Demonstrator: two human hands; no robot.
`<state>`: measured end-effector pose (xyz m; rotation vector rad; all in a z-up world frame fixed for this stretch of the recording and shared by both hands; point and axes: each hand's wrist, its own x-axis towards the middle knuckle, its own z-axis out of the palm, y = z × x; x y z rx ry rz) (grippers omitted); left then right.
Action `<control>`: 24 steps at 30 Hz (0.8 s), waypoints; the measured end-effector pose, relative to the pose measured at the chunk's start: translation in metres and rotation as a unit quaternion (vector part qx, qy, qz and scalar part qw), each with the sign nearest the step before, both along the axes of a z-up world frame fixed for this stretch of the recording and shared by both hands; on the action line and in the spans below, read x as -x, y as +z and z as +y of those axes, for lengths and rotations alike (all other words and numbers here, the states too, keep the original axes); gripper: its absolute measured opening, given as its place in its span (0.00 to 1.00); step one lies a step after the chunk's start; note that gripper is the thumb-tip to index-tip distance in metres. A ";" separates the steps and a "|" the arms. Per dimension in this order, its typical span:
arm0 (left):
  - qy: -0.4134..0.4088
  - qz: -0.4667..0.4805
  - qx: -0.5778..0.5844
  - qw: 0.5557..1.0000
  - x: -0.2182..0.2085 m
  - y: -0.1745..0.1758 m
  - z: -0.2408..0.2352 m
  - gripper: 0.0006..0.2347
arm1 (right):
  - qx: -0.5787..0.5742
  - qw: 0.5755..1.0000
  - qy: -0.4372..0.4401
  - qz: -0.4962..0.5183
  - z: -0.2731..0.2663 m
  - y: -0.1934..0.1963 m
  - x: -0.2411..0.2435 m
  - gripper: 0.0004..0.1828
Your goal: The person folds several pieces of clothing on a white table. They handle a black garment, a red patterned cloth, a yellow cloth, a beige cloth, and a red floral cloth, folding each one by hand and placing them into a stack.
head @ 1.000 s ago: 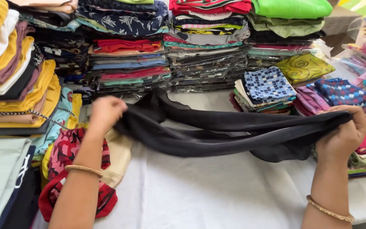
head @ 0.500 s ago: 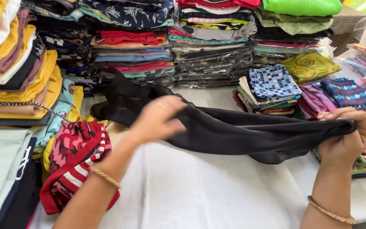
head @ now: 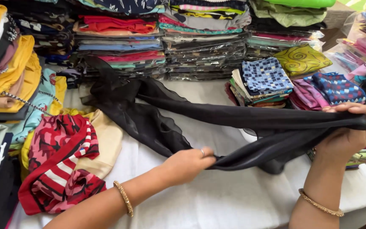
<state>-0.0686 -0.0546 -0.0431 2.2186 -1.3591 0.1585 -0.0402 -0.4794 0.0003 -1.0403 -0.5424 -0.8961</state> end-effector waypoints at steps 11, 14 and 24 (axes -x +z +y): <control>0.172 -0.046 0.094 0.980 -0.082 0.023 -0.012 0.07 | -0.018 0.999 0.007 -0.037 -0.003 0.007 0.008 0.07; 0.132 -0.012 0.033 0.991 -0.111 0.012 0.009 0.07 | -0.026 0.999 0.010 -0.041 -0.004 0.010 0.010 0.07; 0.350 -0.254 -0.114 0.894 -0.134 0.073 0.141 0.08 | -0.005 0.999 -0.034 -0.027 0.018 0.032 0.007 0.08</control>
